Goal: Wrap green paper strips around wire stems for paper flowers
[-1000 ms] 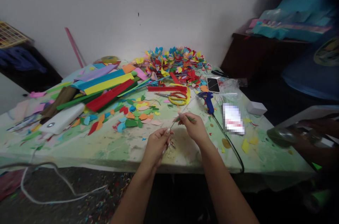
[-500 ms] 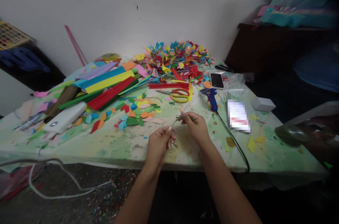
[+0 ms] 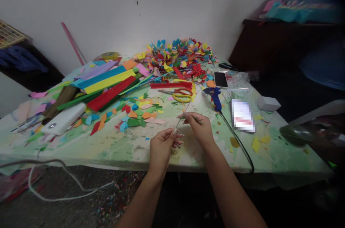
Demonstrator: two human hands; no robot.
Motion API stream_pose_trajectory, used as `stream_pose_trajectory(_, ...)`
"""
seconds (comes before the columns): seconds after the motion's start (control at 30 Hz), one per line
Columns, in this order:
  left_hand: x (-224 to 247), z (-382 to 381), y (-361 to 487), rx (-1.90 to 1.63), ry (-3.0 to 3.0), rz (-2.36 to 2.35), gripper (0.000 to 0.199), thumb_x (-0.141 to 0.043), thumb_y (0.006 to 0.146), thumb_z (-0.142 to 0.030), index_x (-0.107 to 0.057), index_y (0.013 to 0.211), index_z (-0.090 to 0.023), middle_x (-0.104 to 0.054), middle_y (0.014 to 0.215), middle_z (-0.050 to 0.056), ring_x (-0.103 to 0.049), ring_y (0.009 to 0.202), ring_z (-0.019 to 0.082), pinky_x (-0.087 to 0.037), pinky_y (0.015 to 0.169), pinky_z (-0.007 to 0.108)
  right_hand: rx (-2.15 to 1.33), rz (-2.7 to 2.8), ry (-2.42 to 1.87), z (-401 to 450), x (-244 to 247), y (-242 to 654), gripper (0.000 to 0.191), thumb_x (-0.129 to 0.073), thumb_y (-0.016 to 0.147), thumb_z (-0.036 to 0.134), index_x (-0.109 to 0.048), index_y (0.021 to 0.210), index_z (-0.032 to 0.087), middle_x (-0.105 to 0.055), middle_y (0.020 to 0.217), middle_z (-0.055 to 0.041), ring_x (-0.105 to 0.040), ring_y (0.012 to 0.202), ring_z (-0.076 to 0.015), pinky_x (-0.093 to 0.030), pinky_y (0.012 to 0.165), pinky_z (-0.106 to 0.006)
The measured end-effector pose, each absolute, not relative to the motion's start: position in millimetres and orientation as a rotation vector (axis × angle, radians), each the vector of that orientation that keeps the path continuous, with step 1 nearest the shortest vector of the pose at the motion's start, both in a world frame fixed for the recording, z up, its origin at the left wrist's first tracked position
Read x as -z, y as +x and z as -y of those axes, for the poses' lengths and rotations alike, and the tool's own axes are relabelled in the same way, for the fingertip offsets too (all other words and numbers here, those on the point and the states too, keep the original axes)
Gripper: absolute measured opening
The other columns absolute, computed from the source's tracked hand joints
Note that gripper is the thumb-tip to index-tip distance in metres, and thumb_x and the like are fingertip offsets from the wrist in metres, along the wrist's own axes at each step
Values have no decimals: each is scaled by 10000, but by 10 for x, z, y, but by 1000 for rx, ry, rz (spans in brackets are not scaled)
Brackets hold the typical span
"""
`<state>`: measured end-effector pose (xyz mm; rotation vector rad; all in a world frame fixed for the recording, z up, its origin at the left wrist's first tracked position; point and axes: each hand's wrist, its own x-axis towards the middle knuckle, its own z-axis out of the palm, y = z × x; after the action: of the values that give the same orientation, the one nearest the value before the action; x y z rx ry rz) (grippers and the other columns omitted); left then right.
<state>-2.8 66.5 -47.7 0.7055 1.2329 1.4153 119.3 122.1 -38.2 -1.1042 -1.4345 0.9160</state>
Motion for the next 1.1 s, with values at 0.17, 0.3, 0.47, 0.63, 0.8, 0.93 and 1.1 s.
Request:
stream_pose_trajectory(0.17, 532, -657, -30, -1420, 742, -1266, 207, -721, 645, -299, -679, 747, -123, -706, 646, 41, -586, 463, 87, -416, 437, 176, -893, 1441, -1116, -1234, 406, 1201, 268, -573, 825, 401, -752, 790, 204, -689, 678, -30, -594, 624, -151, -467, 657, -280)
stream_pose_trajectory(0.3, 564, -647, -20, -1420, 763, -1302, 208, -721, 658, -301, -685, 770, -129, -713, 675, 40, -605, 490, 95, -455, 464, 187, -887, 1445, -1120, -1244, 420, 1202, 284, -568, 830, 414, -750, 798, 198, -688, 679, -32, -593, 626, -152, -463, 649, -277)
stream_pose_trajectory(0.47, 589, -648, -13, -1398, 763, -1374, 206, -724, 651, -282, -683, 772, -121, -715, 668, 45, -591, 454, 99, -442, 429, 192, -880, 1457, -1117, -1244, 429, 1197, 285, -571, 832, 412, -746, 776, 195, -673, 657, -23, -590, 627, -149, -460, 649, -266)
stream_pose_trajectory(0.63, 582, -637, -6, -1400, 787, -1416, 183, -716, 652, -263, -667, 764, -127, -708, 647, 26, -593, 477, 97, -479, 479, 202, -859, 1479, -1119, -1248, 441, 1207, 273, -569, 836, 396, -736, 760, 194, -676, 674, -28, -584, 633, -150, -457, 655, -270)
stream_pose_trajectory(0.8, 478, -640, -38, -1277, 827, -1300, 296, -771, 585, -323, -653, 764, -118, -715, 647, 60, -643, 550, 146, -497, 522, 230, -833, 1496, -1096, -1258, 465, 1220, 268, -548, 847, 357, -709, 718, 185, -687, 721, -42, -581, 649, -150, -452, 661, -274)
stream_pose_trajectory(0.93, 409, -726, -74, -1127, 814, -1086, 402, -739, 627, -445, -679, 833, -105, -718, 669, 82, -636, 532, 140, -457, 499, 213, -880, 1571, -1011, -1232, 435, 1203, 250, -542, 847, 319, -696, 698, 190, -682, 728, -40, -605, 690, -155, -464, 681, -273)
stream_pose_trajectory(1.1, 455, -830, -102, -1083, 846, -958, 333, -749, 640, -417, -706, 724, -98, -701, 640, 75, -596, 515, 102, -409, 487, 180, -930, 1622, -926, -1202, 393, 1199, 247, -540, 848, 307, -689, 688, 190, -675, 717, -42, -625, 721, -164, -480, 707, -288)
